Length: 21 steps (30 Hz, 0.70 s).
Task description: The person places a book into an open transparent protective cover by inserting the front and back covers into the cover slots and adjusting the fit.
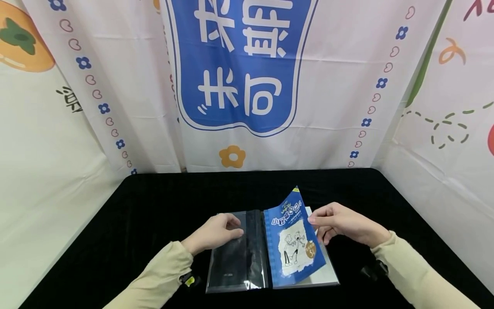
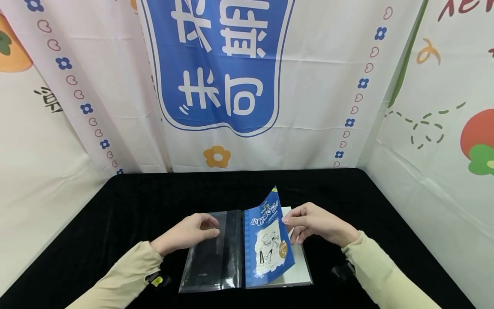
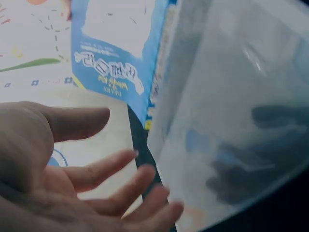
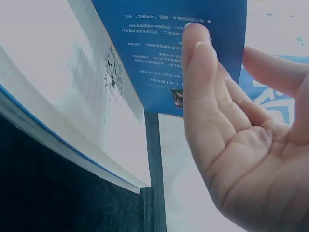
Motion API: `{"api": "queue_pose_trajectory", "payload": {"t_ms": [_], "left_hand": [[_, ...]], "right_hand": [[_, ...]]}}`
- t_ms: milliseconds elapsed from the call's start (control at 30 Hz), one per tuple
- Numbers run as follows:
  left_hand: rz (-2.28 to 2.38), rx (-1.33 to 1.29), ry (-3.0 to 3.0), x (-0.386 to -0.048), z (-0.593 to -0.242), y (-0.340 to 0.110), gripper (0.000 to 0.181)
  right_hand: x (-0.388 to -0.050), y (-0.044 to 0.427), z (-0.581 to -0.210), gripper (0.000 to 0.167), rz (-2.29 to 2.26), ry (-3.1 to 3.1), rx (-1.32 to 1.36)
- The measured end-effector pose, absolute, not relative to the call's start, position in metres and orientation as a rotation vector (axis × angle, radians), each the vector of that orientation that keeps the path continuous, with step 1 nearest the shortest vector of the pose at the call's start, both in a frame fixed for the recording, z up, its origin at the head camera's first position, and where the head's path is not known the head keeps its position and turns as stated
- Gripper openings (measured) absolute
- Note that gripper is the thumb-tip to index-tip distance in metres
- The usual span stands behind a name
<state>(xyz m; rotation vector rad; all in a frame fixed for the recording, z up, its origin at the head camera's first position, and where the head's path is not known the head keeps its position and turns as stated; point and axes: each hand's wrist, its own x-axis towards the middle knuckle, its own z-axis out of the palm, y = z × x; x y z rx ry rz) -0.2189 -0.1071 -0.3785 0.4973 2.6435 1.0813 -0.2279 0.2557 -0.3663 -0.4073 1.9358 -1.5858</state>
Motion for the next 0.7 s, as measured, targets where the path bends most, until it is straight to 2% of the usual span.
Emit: {"api": "queue_pose_trajectory", "payload": {"t_ms": [467, 700], "left_hand": [[0.917, 0.429, 2.845, -0.217, -0.385, -0.111, 0.048], [0.870, 0.365, 2.805, -0.217, -0.389, -0.102, 0.067]], "right_hand": [[-0.226, 0.225, -0.364, 0.058, -1.500, 2.028, -0.189], [-0.222, 0.206, -0.364, 0.060, -1.543, 2.042, -0.128]]}}
